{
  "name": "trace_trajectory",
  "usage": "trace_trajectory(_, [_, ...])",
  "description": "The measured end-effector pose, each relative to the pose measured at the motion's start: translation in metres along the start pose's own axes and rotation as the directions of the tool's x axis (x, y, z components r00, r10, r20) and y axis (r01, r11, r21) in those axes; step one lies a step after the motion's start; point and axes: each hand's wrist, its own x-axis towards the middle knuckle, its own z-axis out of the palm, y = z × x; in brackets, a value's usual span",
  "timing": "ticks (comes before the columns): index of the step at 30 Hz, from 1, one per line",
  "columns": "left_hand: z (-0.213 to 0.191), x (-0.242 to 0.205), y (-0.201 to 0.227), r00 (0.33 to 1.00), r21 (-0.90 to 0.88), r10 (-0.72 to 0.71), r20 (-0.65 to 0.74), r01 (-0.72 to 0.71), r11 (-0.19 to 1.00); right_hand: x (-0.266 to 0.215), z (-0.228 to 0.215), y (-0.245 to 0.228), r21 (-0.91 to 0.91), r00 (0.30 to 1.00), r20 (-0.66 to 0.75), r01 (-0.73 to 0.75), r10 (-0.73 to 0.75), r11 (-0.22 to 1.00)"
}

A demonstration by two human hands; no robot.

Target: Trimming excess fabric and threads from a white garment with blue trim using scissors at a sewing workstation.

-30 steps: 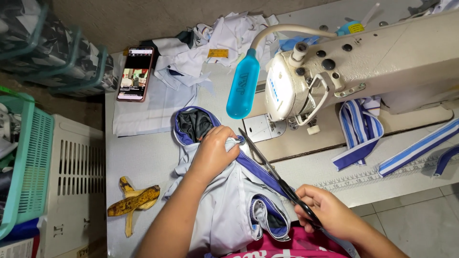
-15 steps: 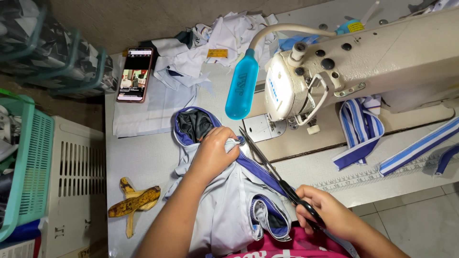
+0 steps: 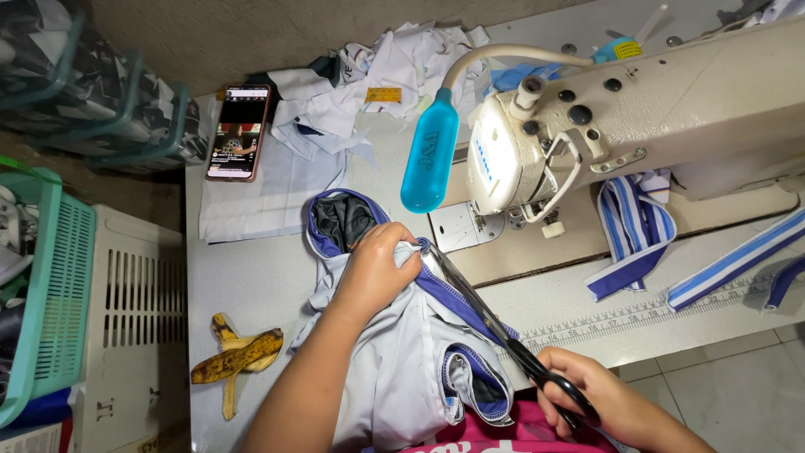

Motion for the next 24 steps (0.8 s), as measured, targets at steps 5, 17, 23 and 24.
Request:
trace_trajectory(5, [-0.001,-0.001,0.0,1.0,-0.003,0.029,-0.011,-0.029,1.0,0.026,0.006,0.007,-0.003,0.992,0.012,0.124,-0.124,0.992])
trace_trajectory(17, [-0.006,-0.002,0.001,0.999,-0.048,0.037,-0.018,-0.038,0.998,-0.001,-0.035,0.01,-0.114,0.968,-0.239,-0.104,0.074,0.988])
trace_trajectory(23, [-0.011,-0.002,0.004,0.992,-0.125,0.082,-0.096,-0.093,0.988,-0.051,-0.069,-0.015,-0.329,0.785,-0.609,-0.381,0.114,0.864])
trace_trajectory(24, [-0.013,-0.002,0.005,0.992,-0.104,0.088,-0.089,-0.097,0.99,-0.048,-0.069,-0.021,-0.492,0.727,-0.685,-0.507,0.044,0.707])
